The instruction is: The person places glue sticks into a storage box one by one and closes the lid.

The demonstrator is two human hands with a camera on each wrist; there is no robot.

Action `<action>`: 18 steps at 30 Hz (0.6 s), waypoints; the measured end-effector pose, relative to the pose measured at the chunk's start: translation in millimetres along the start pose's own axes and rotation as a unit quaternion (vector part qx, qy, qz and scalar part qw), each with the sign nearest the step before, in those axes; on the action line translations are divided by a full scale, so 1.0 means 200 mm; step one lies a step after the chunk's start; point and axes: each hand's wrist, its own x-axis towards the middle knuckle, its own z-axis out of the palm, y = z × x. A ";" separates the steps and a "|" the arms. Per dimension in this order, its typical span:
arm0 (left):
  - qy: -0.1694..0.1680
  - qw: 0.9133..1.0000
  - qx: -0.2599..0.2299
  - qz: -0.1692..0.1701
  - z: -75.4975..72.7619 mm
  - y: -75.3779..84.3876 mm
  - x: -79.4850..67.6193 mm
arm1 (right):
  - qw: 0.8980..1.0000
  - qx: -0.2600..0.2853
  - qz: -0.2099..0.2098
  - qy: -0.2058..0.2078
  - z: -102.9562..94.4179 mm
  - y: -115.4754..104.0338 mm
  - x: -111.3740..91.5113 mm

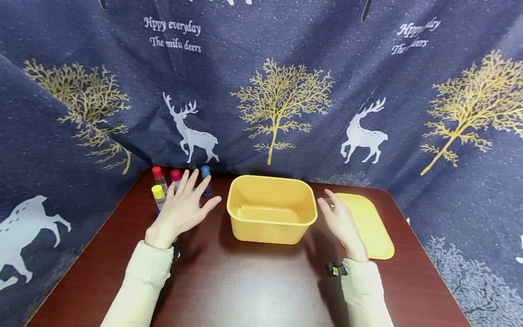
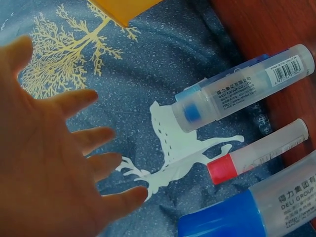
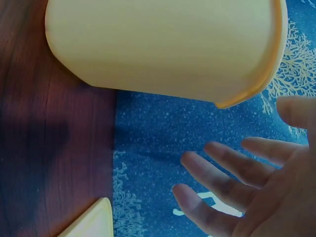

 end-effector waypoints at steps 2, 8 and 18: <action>0.010 1.000 0.002 0.004 0.00 0.00 0.00 | 1.000 -0.002 0.006 -0.004 0.00 -0.01 0.02; 0.034 0.999 0.011 0.005 -0.01 -0.01 -0.03 | 0.999 0.033 0.028 0.000 0.03 -0.01 0.06; 0.100 0.994 -0.020 0.027 -0.05 -0.02 -0.06 | 0.997 0.059 0.042 0.020 0.06 -0.03 0.12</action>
